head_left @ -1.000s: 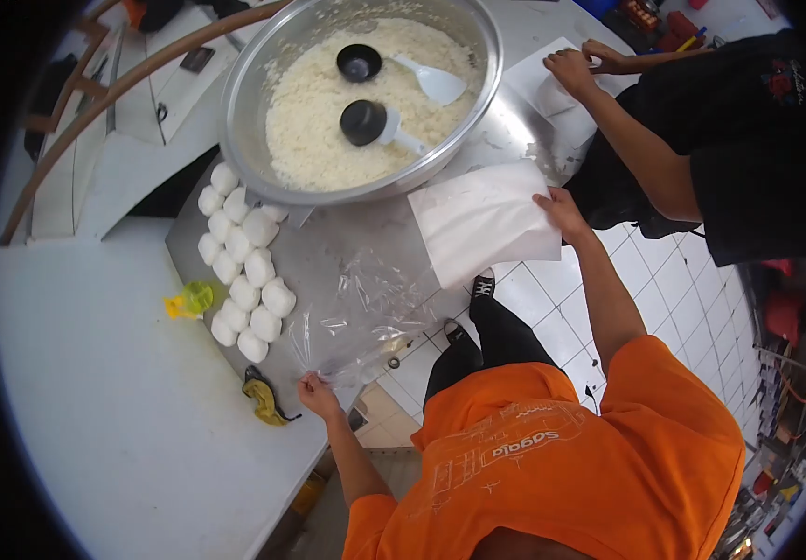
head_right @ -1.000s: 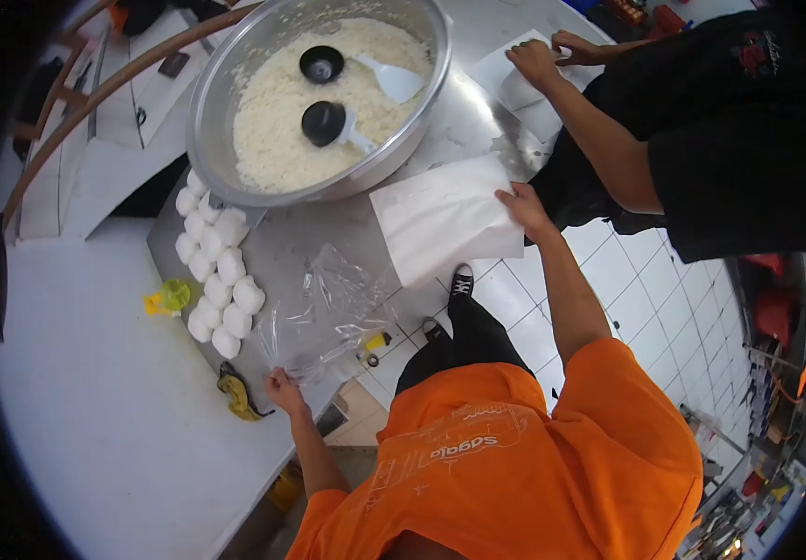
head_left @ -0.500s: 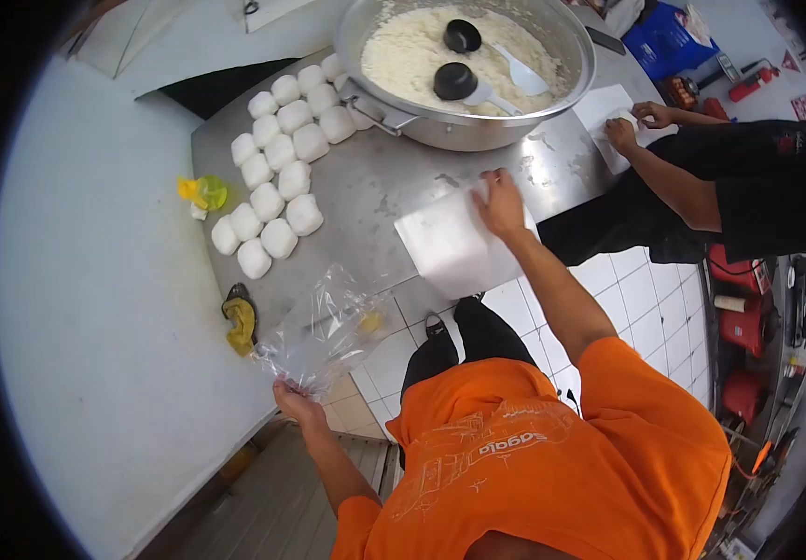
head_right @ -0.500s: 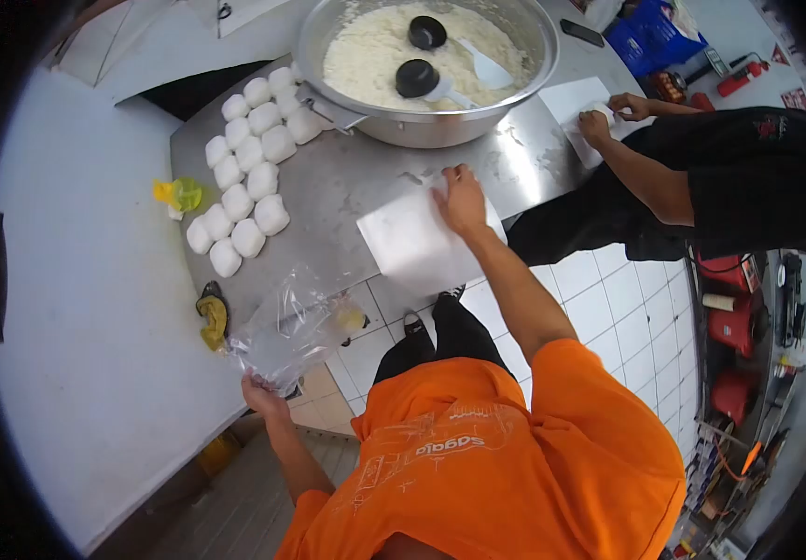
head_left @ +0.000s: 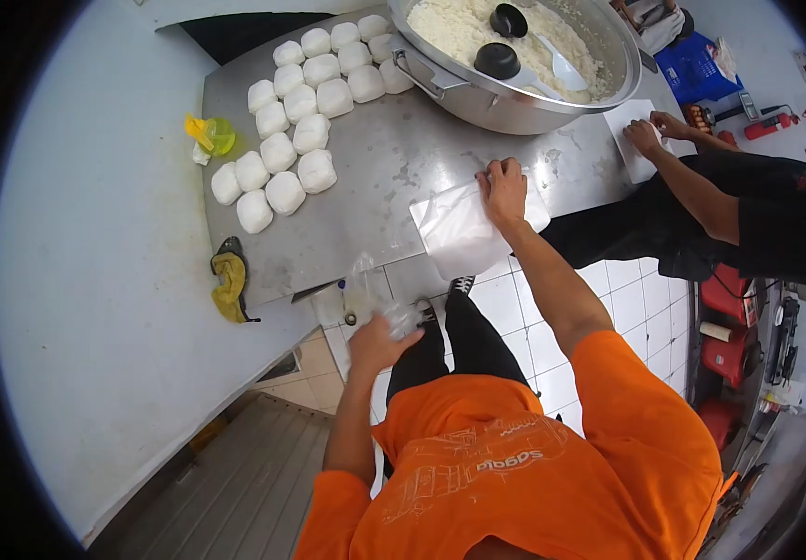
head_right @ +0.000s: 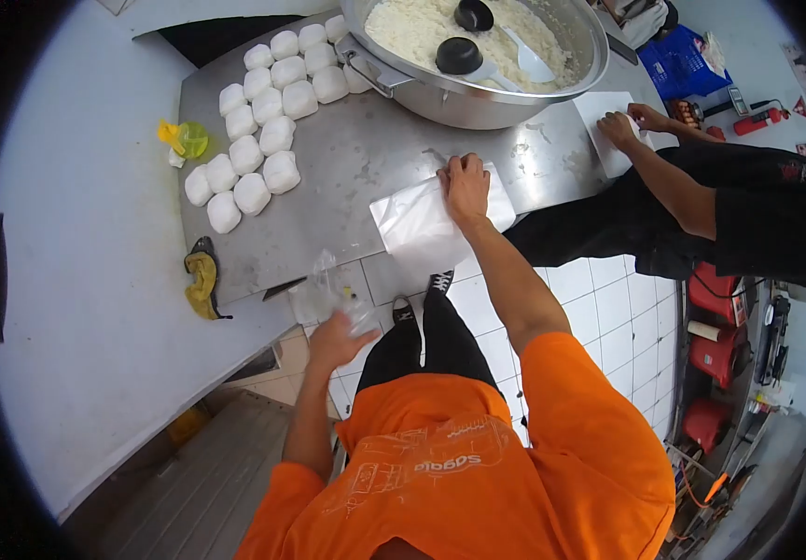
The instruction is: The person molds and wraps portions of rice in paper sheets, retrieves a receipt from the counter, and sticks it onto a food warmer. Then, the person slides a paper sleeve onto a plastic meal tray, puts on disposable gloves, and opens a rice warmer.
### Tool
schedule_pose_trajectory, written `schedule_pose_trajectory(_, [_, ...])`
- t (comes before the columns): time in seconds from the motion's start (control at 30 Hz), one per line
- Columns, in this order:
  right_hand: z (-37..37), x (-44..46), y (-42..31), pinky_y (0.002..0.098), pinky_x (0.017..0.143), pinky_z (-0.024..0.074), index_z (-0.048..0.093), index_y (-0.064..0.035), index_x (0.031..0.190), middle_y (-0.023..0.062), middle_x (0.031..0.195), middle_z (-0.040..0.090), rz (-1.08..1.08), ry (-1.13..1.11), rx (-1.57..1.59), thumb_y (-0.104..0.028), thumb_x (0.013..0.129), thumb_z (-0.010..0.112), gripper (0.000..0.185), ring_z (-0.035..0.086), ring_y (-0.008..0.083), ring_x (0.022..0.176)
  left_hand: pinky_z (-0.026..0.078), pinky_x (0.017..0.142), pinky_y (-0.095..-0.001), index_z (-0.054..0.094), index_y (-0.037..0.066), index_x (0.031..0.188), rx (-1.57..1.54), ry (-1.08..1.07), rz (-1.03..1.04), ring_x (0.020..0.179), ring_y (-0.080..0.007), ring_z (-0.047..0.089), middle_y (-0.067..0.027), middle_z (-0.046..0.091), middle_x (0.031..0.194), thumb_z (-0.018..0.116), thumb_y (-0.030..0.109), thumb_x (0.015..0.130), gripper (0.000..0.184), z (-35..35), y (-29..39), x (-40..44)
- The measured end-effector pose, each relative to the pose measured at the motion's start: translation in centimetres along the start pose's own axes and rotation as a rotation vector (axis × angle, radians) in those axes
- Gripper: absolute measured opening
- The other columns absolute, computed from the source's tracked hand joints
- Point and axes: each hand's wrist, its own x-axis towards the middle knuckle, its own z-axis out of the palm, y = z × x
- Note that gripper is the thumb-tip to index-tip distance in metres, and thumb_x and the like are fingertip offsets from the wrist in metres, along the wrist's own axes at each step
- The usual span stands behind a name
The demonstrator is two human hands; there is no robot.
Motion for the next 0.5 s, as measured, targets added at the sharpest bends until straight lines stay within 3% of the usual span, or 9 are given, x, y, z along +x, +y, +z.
schedule_pose_trajectory(0.03, [-0.1, -0.1, 0.0, 0.0466, 0.077, 0.0468, 0.06, -0.0067, 0.098, 0.0151, 0.103, 0.058, -0.015, 0.015, 0.002, -0.023, 0.091, 0.071, 0.021, 0.057, 0.0352, 0.094, 0.054, 0.087, -0.0445, 0.061, 0.001, 0.127, -0.151, 0.073, 0.115, 0.096, -0.0348, 0.07, -0.0232, 0.07, 0.112, 0.082, 0.061, 0.075, 0.082, 3.1, -0.1, 3.0])
schedule_pose_trajectory(0.07, [-0.4, 0.0, -0.2, 0.0468, 0.075, 0.0473, 0.06, -0.0067, 0.097, 0.0158, 0.1, 0.06, -0.03, 0.031, 0.003, -0.023, 0.092, 0.071, 0.021, 0.059, 0.036, 0.09, 0.052, 0.093, -0.0426, 0.058, 0.0, 0.131, -0.398, -0.035, 0.047, 0.107, -0.0318, 0.066, -0.0212, 0.068, 0.118, 0.084, 0.055, 0.076, 0.081, 6.9, -0.5, 6.7])
schedule_pose_trajectory(0.13, [-0.4, -0.2, -0.2, 0.0468, 0.073, 0.0483, 0.06, -0.0067, 0.096, 0.0159, 0.093, 0.063, -0.02, -0.011, 0.003, -0.024, 0.092, 0.07, 0.021, 0.062, 0.0363, 0.084, 0.05, 0.099, -0.0399, 0.053, -0.001, 0.137, -0.638, 0.001, 0.012, 0.119, -0.028, 0.062, -0.0193, 0.066, 0.127, 0.085, 0.048, 0.079, 0.082, 11.2, 0.7, 10.9])
schedule_pose_trajectory(0.2, [-0.1, 0.1, -0.1, 0.0466, 0.073, 0.0494, 0.06, -0.0069, 0.095, 0.0147, 0.083, 0.066, 0.032, -0.113, 0.001, -0.026, 0.093, 0.069, 0.021, 0.065, 0.0353, 0.079, 0.049, 0.1, -0.0381, 0.05, -0.001, 0.141, -0.611, 0.3, 0.087, 0.122, -0.0264, 0.059, -0.0195, 0.063, 0.13, 0.084, 0.047, 0.082, 0.084, 12.3, 3.1, 13.1])
schedule_pose_trajectory(0.3, [0.3, 0.2, 0.1, 0.0474, 0.072, 0.0505, 0.06, -0.0079, 0.093, 0.0136, 0.077, 0.069, 0.011, -0.08, -0.034, -0.027, 0.095, 0.067, 0.02, 0.067, 0.0348, 0.071, 0.05, 0.096, -0.0362, 0.056, -0.004, 0.135, -0.923, 0.163, 0.198, 0.114, -0.0246, 0.063, -0.0184, 0.068, 0.123, 0.084, 0.043, 0.084, 0.074, 12.3, 5.4, 14.9])
schedule_pose_trajectory(0.4, [0.1, 0.3, 0.3, 0.0482, 0.07, 0.0516, 0.06, -0.0078, 0.092, 0.0156, 0.075, 0.07, 0.054, -0.115, -0.03, -0.028, 0.097, 0.066, 0.021, 0.068, 0.036, 0.071, 0.052, 0.091, -0.0359, 0.066, -0.006, 0.121, -0.902, 0.075, -0.059, 0.102, -0.0249, 0.068, -0.017, 0.072, 0.114, 0.084, 0.039, 0.085, 0.061, 11.7, 6.3, 15.3])
schedule_pose_trajectory(0.43, [-0.1, 0.7, 0.3, 0.0486, 0.069, 0.0517, 0.061, -0.008, 0.093, 0.0159, 0.074, 0.069, 0.105, -0.156, -0.006, -0.028, 0.097, 0.065, 0.02, 0.068, 0.0366, 0.07, 0.054, 0.087, -0.037, 0.071, -0.008, 0.111, -0.92, 0.162, 0.009, 0.095, -0.0253, 0.071, -0.0169, 0.075, 0.105, 0.082, 0.036, 0.086, 0.051, 11.8, 6.8, 14.6])
schedule_pose_trajectory(0.5, [-0.8, 1.4, 0.5, 0.0494, 0.067, 0.052, 0.061, -0.0082, 0.095, 0.0167, 0.073, 0.069, 0.209, -0.235, 0.038, -0.027, 0.098, 0.065, 0.02, 0.068, 0.0379, 0.069, 0.054, 0.087, -0.0373, 0.07, -0.008, 0.112, -0.865, 0.124, 0.02, 0.096, -0.0255, 0.071, -0.0181, 0.075, 0.106, 0.08, 0.034, 0.088, 0.05, 10.5, 7.4, 13.1])
